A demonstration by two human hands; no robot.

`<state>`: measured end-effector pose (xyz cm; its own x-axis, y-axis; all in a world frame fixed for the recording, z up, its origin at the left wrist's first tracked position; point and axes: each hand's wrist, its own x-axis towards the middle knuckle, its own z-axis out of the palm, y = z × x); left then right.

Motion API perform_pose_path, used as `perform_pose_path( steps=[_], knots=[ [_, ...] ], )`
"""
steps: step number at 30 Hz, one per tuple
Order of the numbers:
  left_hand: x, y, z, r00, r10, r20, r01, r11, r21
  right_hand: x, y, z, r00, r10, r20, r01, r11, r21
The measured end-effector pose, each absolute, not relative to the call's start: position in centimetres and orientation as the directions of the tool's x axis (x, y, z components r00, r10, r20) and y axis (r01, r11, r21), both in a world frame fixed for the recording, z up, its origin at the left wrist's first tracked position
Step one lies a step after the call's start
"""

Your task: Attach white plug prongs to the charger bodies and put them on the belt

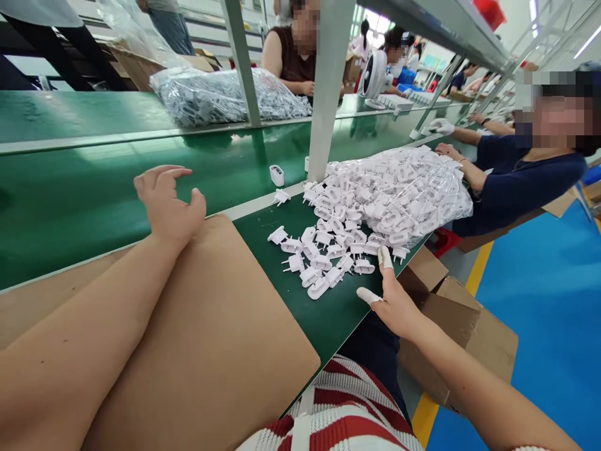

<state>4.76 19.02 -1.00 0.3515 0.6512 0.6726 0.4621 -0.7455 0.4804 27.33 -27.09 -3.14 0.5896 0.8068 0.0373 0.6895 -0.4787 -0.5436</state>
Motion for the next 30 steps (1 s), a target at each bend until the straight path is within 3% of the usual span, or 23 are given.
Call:
perform_pose_path(
  steps=[2,4,6,9,11,16,20,24,26,28,30],
  knots=[
    [4.9,18.8,-0.9,0.383,0.650,0.656,0.467,-0.749,0.470,27.4,-26.7,-1.1,0.594,0.789,0.159,0.729,-0.444,-0.522],
    [5.0,18.6,-0.9,0.427,0.646,0.633,0.456,-0.758,0.465,27.4,-25.0,0.9,0.570,0.734,0.370,0.806,-0.410,-0.427],
    [5.2,18.5,-0.9,0.454,0.636,0.624,0.434,-0.770,0.468,27.5,-21.9,2.7,0.442,0.752,0.489,0.892,-0.308,-0.332],
    [5.3,18.7,-1.1,0.441,0.637,0.632,0.418,-0.769,0.483,27.2,-15.2,4.1,0.185,0.894,0.408,0.947,-0.051,-0.317],
    [5.3,18.8,-1.3,0.427,0.640,0.639,0.422,-0.766,0.485,26.8,-10.1,4.3,0.059,0.956,0.288,0.958,0.027,-0.286],
    [5.2,19.0,-1.3,0.423,0.625,0.656,0.444,-0.774,0.450,25.9,1.1,3.9,0.073,0.997,0.017,0.983,-0.069,-0.168],
    [5.1,19.0,-1.0,0.436,0.628,0.644,0.455,-0.772,0.444,26.6,5.2,3.7,0.141,0.990,-0.024,0.973,-0.143,-0.182],
    [4.8,19.3,-1.0,0.421,0.640,0.643,0.448,-0.763,0.466,27.9,4.8,3.6,0.191,0.982,0.016,0.953,-0.181,-0.243],
    [4.6,19.4,-1.1,0.409,0.648,0.643,0.465,-0.754,0.464,28.1,3.4,3.7,0.221,0.974,0.056,0.921,-0.190,-0.341],
    [4.6,19.4,-1.3,0.402,0.661,0.633,0.494,-0.739,0.458,27.9,1.4,4.0,0.275,0.960,0.059,0.753,-0.177,-0.634],
    [4.6,19.4,-1.4,0.394,0.680,0.619,0.515,-0.721,0.464,27.4,-0.7,4.6,0.296,0.955,-0.029,0.310,-0.124,-0.942]
  ],
)
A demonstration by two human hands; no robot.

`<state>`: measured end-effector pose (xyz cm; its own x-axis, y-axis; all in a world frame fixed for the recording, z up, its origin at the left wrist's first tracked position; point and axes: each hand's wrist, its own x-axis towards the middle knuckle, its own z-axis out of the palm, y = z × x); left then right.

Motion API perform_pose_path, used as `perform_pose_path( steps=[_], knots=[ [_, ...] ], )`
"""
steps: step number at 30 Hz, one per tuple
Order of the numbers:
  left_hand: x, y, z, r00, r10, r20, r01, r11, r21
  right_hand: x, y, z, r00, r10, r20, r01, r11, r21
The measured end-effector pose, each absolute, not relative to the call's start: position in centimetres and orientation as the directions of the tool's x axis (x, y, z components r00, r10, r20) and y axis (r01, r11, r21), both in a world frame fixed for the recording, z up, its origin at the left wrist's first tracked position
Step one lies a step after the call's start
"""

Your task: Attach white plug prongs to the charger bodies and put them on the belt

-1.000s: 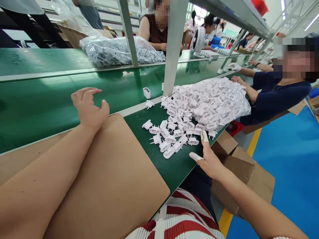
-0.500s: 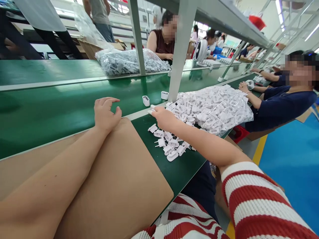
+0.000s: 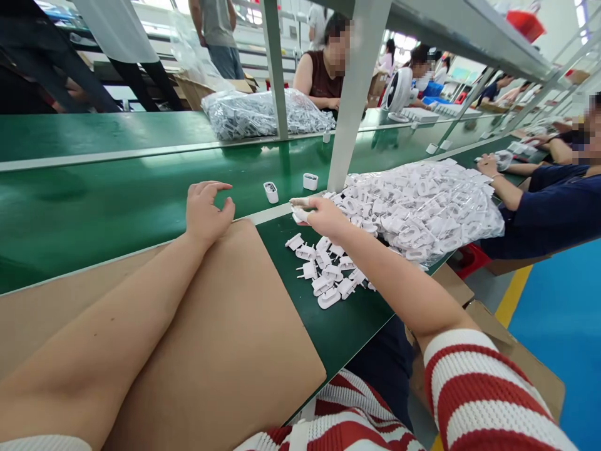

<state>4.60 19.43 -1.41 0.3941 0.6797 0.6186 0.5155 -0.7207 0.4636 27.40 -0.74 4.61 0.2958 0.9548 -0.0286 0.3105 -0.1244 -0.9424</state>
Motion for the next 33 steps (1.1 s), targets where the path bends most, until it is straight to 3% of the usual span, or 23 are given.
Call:
perform_pose_path(
  steps=[2,4,8,11,15,21,26,33],
  knots=[
    [4.9,19.5,-1.4,0.390,0.708,0.589,0.535,-0.695,0.481,26.9,-2.7,5.3,0.227,0.967,-0.118,-0.148,-0.086,-0.985],
    [5.4,19.8,-1.1,0.410,0.753,0.514,0.572,-0.651,0.499,26.4,-4.1,5.8,0.175,0.973,-0.151,-0.427,-0.064,-0.902],
    [7.6,20.3,-0.5,0.449,0.866,0.221,0.723,-0.498,0.479,25.8,-4.7,5.6,0.181,0.968,-0.175,-0.626,-0.024,-0.779],
    [9.4,20.2,-0.6,0.419,0.898,0.129,0.772,-0.428,0.471,25.3,-4.5,4.7,0.162,0.965,-0.207,-0.612,-0.066,-0.788],
    [10.9,19.7,-1.1,0.410,0.891,0.195,0.746,-0.450,0.490,24.8,-4.7,3.9,0.129,0.960,-0.248,-0.500,-0.153,-0.853],
    [9.4,17.6,-0.4,0.443,0.862,0.247,0.682,-0.503,0.532,24.6,-5.7,3.9,0.279,0.959,-0.051,-0.123,-0.017,-0.992],
    [4.4,10.6,-0.1,0.546,0.822,0.160,0.481,-0.464,0.744,24.5,-6.6,4.7,0.310,0.951,-0.011,-0.093,0.019,-0.996],
    [-1.4,1.0,-0.2,0.632,0.761,0.144,0.395,-0.476,0.786,22.3,-7.3,4.8,0.209,0.975,-0.072,-0.034,-0.066,-0.997]
  ],
)
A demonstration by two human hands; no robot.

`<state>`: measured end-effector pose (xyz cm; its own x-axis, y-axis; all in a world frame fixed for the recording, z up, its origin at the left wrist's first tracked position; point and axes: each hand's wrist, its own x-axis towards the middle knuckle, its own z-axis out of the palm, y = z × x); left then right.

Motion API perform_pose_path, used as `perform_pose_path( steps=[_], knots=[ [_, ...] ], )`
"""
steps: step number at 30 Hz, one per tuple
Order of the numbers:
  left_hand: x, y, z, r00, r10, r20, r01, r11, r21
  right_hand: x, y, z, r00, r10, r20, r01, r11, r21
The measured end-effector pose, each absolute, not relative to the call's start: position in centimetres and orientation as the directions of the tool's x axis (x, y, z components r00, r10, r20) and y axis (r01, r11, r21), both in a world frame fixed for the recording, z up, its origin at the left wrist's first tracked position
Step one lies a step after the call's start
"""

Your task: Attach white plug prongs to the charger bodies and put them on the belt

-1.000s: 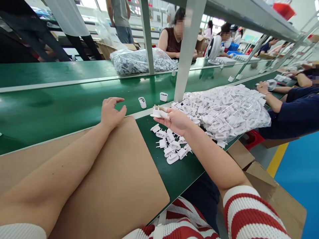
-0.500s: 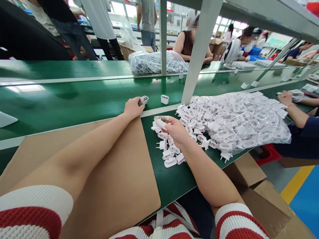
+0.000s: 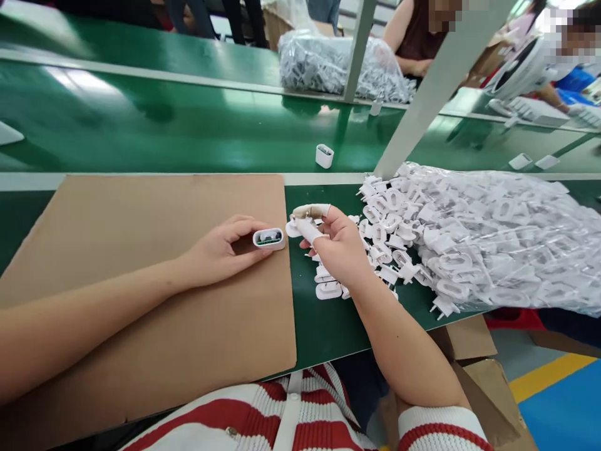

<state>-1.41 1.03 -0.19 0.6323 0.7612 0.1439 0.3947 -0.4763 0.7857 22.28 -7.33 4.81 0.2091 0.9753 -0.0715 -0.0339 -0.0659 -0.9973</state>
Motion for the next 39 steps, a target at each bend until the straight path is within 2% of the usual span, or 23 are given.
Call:
perform_pose_path(
  steps=[4,8,11,14,17,21,24,31,36,39],
  knots=[
    [-1.1,0.8,-0.5,0.704,0.667,0.245,0.305,-0.595,0.744,20.4,-7.3,3.8,0.144,0.988,-0.056,0.042,-0.062,-0.997],
    [-0.5,1.6,-0.7,0.727,0.631,0.269,0.272,-0.625,0.732,20.0,-7.8,3.2,0.062,0.988,0.140,0.299,0.116,-0.947],
    [-0.7,1.6,-0.5,0.737,0.623,0.262,0.258,-0.617,0.743,20.4,-8.5,3.5,-0.041,0.959,0.281,0.462,0.267,-0.846],
    [-0.9,1.6,-0.4,0.738,0.625,0.256,0.244,-0.600,0.762,20.8,-8.7,4.0,-0.103,0.941,0.323,0.546,0.325,-0.772],
    [-1.0,1.8,-0.5,0.738,0.622,0.261,0.231,-0.596,0.769,20.9,-8.1,4.8,-0.150,0.907,0.394,0.660,0.388,-0.643],
    [-1.0,1.9,-0.6,0.737,0.611,0.288,0.197,-0.603,0.773,20.6,-6.8,6.2,-0.318,0.870,0.377,0.777,0.467,-0.422],
    [-1.0,2.0,-0.7,0.735,0.604,0.309,0.191,-0.621,0.760,19.9,-6.0,6.4,-0.416,0.842,0.344,0.799,0.519,-0.303],
    [-1.1,2.2,-0.9,0.744,0.587,0.321,0.151,-0.614,0.774,19.6,-5.7,4.4,-0.352,0.850,0.391,0.789,0.494,-0.364],
    [-1.0,2.1,-0.6,0.743,0.602,0.292,0.168,-0.590,0.789,19.6,-6.1,4.6,-0.343,0.801,0.490,0.788,0.529,-0.314],
    [-0.9,2.1,-0.7,0.732,0.614,0.295,0.182,-0.594,0.784,19.5,-6.0,4.6,-0.383,0.783,0.490,0.777,0.560,-0.288]
  ],
)
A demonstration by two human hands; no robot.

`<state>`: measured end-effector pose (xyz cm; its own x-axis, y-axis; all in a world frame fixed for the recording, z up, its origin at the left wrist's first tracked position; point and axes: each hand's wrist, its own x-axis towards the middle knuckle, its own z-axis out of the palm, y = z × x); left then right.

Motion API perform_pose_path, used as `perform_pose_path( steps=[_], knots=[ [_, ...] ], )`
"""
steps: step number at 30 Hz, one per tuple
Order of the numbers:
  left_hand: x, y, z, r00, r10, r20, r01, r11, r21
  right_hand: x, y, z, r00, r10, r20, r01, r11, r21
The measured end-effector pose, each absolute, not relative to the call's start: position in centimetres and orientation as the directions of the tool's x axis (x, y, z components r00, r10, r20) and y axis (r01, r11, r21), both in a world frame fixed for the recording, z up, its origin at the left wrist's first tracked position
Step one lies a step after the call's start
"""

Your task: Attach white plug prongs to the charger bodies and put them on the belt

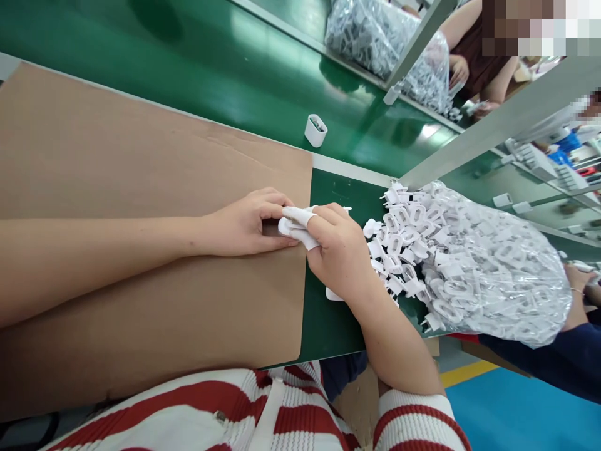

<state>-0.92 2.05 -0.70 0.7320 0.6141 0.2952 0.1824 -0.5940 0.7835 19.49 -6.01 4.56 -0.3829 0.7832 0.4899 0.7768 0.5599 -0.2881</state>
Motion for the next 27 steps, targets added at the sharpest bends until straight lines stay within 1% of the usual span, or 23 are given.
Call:
perform_pose_path(
  steps=[7,12,14,19,23,25,27],
  knots=[
    [-0.8,2.0,-1.1,0.721,0.625,0.298,0.196,-0.597,0.778,19.0,-5.9,3.8,-0.366,0.803,0.470,0.821,0.516,-0.243],
    [-0.8,1.9,-0.9,0.714,0.644,0.275,0.221,-0.580,0.784,18.2,-5.9,4.4,-0.321,0.834,0.449,0.884,0.434,-0.174],
    [-0.8,1.8,-0.7,0.722,0.646,0.248,0.232,-0.564,0.792,17.9,-5.9,4.6,-0.301,0.852,0.429,0.900,0.403,-0.169],
    [-0.7,1.6,-0.4,0.700,0.678,0.223,0.242,-0.519,0.820,17.7,-5.9,4.3,-0.207,0.902,0.379,0.913,0.317,-0.257],
    [-0.6,1.2,-0.4,0.683,0.695,0.223,0.267,-0.522,0.810,17.9,-5.8,4.0,-0.181,0.924,0.337,0.908,0.288,-0.303],
    [-0.7,1.1,-0.2,0.692,0.693,0.204,0.271,-0.511,0.815,18.3,-5.6,4.3,-0.168,0.935,0.313,0.884,0.283,-0.371],
    [-0.7,1.3,0.0,0.693,0.708,0.139,0.289,-0.448,0.846,19.3,-5.4,4.7,-0.164,0.943,0.290,0.828,0.292,-0.479]
  ],
)
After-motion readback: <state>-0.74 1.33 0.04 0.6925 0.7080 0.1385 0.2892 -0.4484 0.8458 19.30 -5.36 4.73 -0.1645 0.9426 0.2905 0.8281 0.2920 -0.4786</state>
